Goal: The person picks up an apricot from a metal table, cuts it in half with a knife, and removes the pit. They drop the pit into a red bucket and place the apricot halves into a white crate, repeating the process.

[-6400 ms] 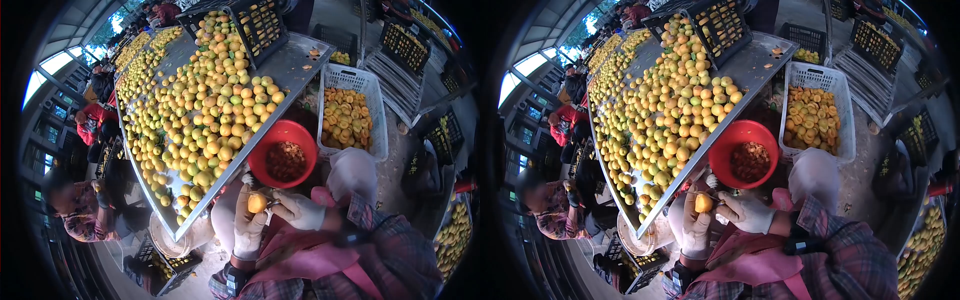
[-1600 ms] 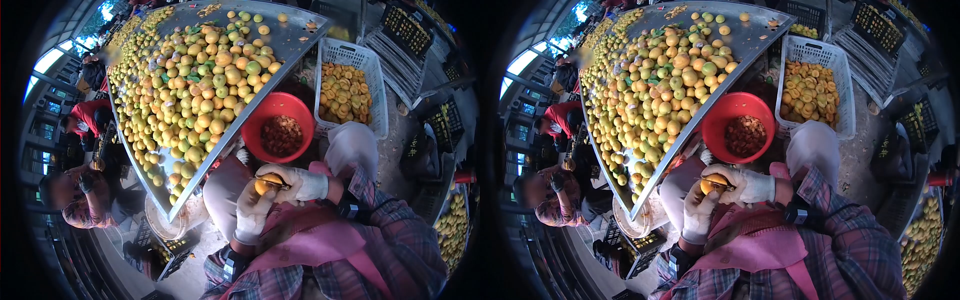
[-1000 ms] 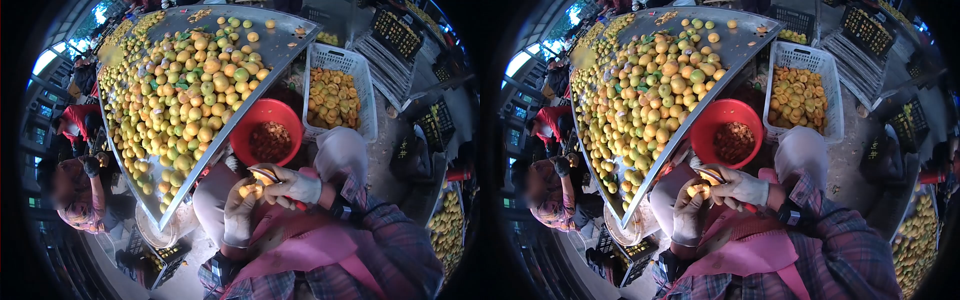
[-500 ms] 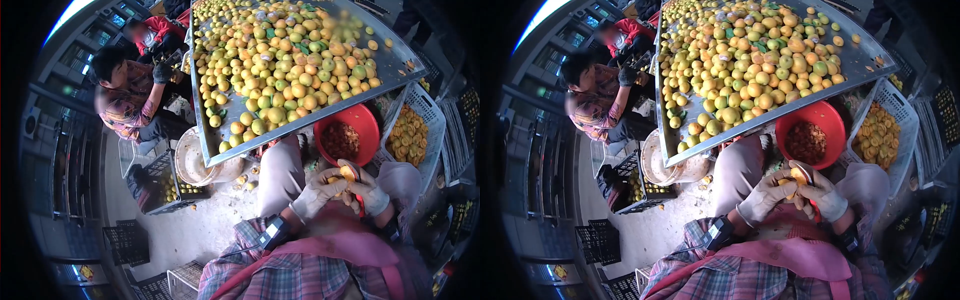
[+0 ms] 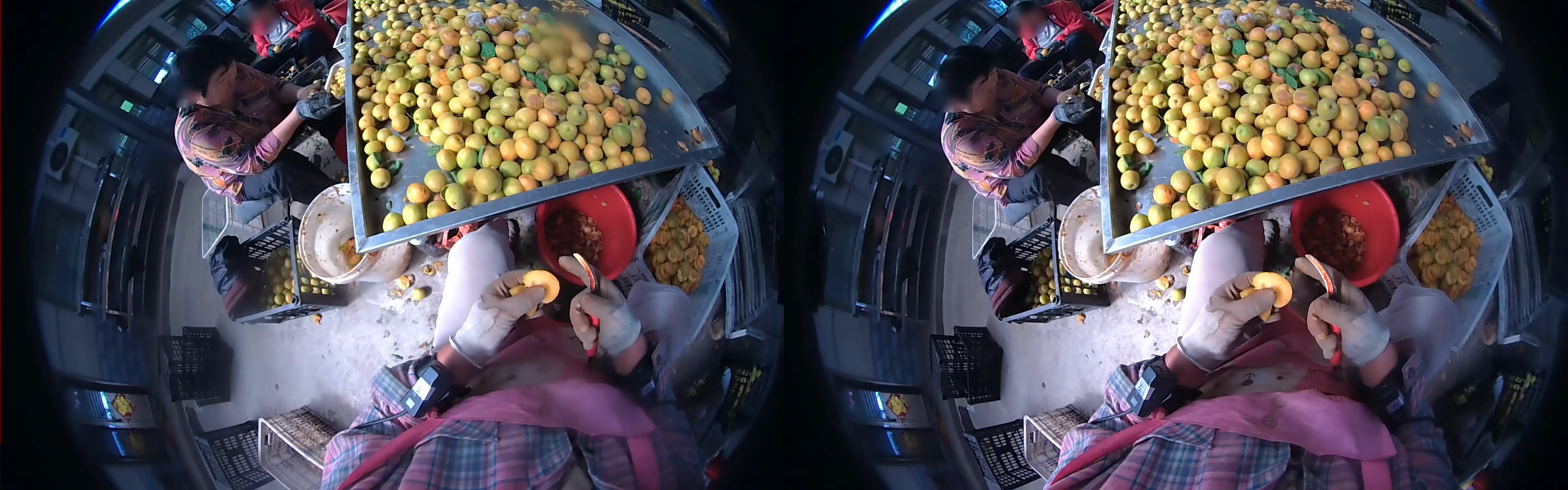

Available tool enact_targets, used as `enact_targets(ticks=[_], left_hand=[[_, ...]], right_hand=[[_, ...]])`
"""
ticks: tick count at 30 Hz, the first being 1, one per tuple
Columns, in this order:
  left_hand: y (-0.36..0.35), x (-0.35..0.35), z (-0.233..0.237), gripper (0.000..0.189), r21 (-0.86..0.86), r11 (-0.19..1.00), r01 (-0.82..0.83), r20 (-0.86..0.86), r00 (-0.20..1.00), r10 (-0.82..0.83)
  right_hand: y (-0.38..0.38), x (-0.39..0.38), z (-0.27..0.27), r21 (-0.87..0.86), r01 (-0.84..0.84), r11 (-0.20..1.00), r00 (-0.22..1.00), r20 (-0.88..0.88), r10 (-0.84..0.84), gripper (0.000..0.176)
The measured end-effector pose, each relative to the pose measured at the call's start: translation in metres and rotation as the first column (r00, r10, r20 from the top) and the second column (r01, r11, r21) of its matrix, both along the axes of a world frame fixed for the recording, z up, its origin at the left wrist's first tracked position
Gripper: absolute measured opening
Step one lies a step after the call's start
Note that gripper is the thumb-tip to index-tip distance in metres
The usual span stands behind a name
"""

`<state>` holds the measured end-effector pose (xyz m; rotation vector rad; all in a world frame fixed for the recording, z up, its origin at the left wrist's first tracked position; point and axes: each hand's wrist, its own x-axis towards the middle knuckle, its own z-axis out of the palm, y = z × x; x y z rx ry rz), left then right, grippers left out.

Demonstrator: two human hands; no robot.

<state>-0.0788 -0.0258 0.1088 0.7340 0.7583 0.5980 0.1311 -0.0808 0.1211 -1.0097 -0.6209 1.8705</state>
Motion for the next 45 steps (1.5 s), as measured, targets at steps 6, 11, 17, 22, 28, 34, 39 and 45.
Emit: enact_targets(ticks=[6,11,17,22,28,34,39,45], left_hand=[[-0.007,0.009,-0.01,0.026,-0.079,0.995,-0.059,-0.062,0.997,0.054],[-0.016,0.029,-0.037,0.024,-0.163,0.985,0.064,-0.063,0.995,-0.075],[-0.012,0.042,-0.056,0.028,-0.086,0.972,0.217,-0.163,0.96,-0.228],[-0.011,0.052,-0.047,0.029,-0.089,0.971,0.221,-0.18,0.956,-0.233],[-0.011,0.054,-0.055,0.026,-0.171,0.969,0.177,-0.102,0.975,-0.196],[-0.009,0.063,-0.041,0.031,-0.244,0.956,0.161,0.011,0.987,-0.163],[-0.001,0.058,-0.035,0.042,-0.211,0.951,0.225,0.232,0.957,-0.175],[-0.008,0.066,-0.025,0.039,-0.206,0.95,0.236,0.129,0.968,-0.213]], right_hand=[[-0.01,0.004,-0.007,-0.039,0.047,0.998,0.996,0.081,-0.044,0.05],[-0.024,0.011,-0.022,-0.116,-0.029,0.993,0.99,0.136,0.045,0.039],[-0.028,0.016,-0.035,-0.078,0.029,0.997,0.984,0.175,-0.015,0.043],[-0.025,0.021,-0.036,-0.119,0.037,0.992,0.961,0.276,-0.003,0.035],[-0.024,0.023,-0.048,-0.114,0.017,0.993,0.973,0.232,0.01,0.04],[-0.027,0.037,-0.039,-0.078,0.126,0.989,0.984,0.139,-0.115,0.03],[-0.028,0.097,-0.046,-0.144,0.818,0.556,0.555,-0.049,-0.83,0.024],[-0.03,0.08,-0.017,0.007,0.87,0.492,0.487,0.136,-0.863,0.036]])
